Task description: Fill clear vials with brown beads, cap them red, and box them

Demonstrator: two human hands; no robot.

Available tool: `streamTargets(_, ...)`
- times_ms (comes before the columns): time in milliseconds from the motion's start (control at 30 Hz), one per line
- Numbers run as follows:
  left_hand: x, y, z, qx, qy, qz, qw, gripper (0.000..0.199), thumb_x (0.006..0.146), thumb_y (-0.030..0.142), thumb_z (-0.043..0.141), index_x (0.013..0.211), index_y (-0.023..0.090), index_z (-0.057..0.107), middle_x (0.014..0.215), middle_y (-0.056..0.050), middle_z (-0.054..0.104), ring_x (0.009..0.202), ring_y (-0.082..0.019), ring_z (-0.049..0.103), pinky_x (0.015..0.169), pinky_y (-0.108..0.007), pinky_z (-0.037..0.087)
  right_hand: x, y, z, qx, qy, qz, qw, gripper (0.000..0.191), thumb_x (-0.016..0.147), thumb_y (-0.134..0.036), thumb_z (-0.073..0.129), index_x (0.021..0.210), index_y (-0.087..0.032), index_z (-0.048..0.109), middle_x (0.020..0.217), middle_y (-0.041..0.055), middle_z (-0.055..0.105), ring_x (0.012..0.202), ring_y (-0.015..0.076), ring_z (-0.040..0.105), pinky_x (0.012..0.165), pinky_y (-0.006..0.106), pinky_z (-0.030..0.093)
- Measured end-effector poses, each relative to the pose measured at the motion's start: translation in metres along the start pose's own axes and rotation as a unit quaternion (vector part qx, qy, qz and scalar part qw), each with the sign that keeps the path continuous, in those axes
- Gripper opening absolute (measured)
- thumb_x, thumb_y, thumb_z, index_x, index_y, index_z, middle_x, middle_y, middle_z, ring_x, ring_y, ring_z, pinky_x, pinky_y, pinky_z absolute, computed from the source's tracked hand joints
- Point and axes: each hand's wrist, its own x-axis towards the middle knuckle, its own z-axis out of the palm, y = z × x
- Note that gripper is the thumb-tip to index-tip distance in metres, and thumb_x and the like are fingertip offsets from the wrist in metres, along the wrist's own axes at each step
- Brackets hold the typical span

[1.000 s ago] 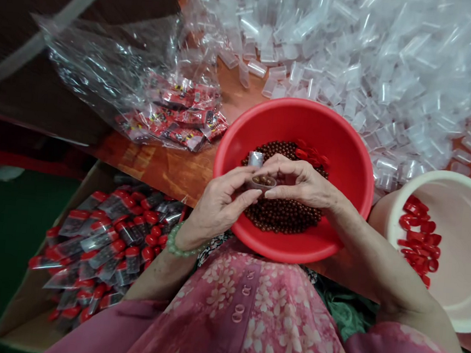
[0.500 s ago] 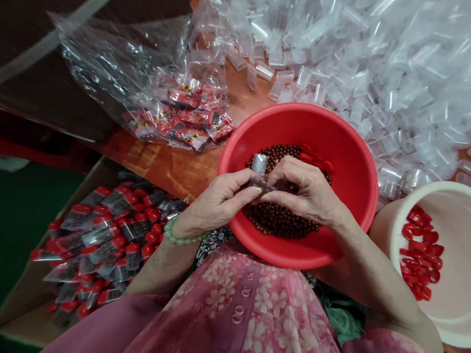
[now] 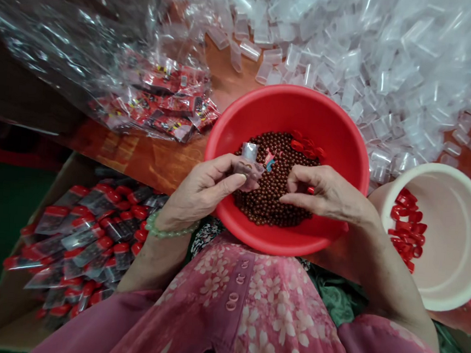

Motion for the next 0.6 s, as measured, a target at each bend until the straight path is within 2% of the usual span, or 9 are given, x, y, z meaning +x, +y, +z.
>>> streamTargets(67,0.000,0.000,0.001,0.017,0.004,0.003,1.000,0.023,0.098,0.033,0.062,0.109,0.014,0.066,0.103,-0.006,0.073,0.091,-0.015,0.067,0.086,-0.028,0.053,-0.008,0.011,-0.012,-0.088,0.016,0.045,0.995,0.030,0.094,-0.048,0.068,0.084,-0.021,0.062,0.071,-0.0004,0.063,0.061,0.0138,0.054,0.058,0.028,0.044)
streamTargets(133,-0.001,0.000,0.001,0.050,0.005,0.012,0.999,0.022,0.097,0.031,0.064,0.111,0.015,0.067,0.106,-0.006,0.074,0.093,-0.015,0.068,0.087,-0.028,0.053,-0.013,0.024,-0.018,-0.203,0.033,0.079,0.975,0.027,0.094,-0.047,0.067,0.095,-0.020,0.064,0.085,0.0052,0.069,0.072,0.0192,0.062,0.068,0.032,0.048)
streamTargets(233,-0.001,0.000,0.001,0.091,0.011,0.016,0.996,0.024,0.096,0.032,0.065,0.113,0.015,0.066,0.106,-0.006,0.074,0.095,-0.017,0.068,0.088,-0.030,0.053,-0.012,0.044,-0.015,-0.369,-0.045,0.144,0.917,0.030,0.093,-0.042,0.068,0.108,-0.017,0.065,0.107,0.0138,0.070,0.094,0.0277,0.066,0.082,0.037,0.049)
streamTargets(300,-0.001,-0.002,0.001,0.110,0.016,0.015,0.994,0.025,0.097,0.033,0.065,0.114,0.015,0.066,0.106,-0.007,0.074,0.095,-0.017,0.069,0.088,-0.031,0.053,-0.008,0.053,-0.007,-0.412,-0.095,0.180,0.888,0.028,0.094,-0.038,0.066,0.109,-0.014,0.065,0.108,0.0161,0.071,0.097,0.0293,0.067,0.082,0.036,0.048)
streamTargets(367,-0.001,-0.004,0.000,0.121,0.014,0.021,0.992,0.025,0.098,0.033,0.063,0.114,0.015,0.065,0.106,-0.007,0.073,0.093,-0.017,0.069,0.087,-0.031,0.053,-0.003,0.058,0.001,-0.423,-0.108,0.202,0.877,0.018,0.094,-0.029,0.062,0.104,-0.014,0.065,0.104,0.0160,0.072,0.094,0.0281,0.067,0.078,0.034,0.045)
streamTargets(467,-0.001,-0.008,0.000,0.132,0.009,0.037,0.991,0.021,0.099,0.032,0.059,0.113,0.016,0.062,0.104,-0.007,0.073,0.090,-0.016,0.069,0.084,-0.031,0.053,0.000,0.057,0.007,-0.410,-0.097,0.220,0.880,0.011,0.093,-0.023,0.057,0.097,-0.017,0.065,0.097,0.0128,0.073,0.086,0.0242,0.067,0.074,0.032,0.043)
streamTargets(600,-0.001,-0.009,0.002,0.157,0.006,0.056,0.986,0.017,0.100,0.028,0.054,0.112,0.017,0.059,0.097,-0.005,0.071,0.086,-0.015,0.067,0.083,-0.030,0.052,-0.007,0.044,0.004,-0.268,0.002,0.178,0.947,0.020,0.094,-0.037,0.057,0.097,-0.018,0.063,0.086,0.0071,0.070,0.073,0.0198,0.063,0.069,0.030,0.044)
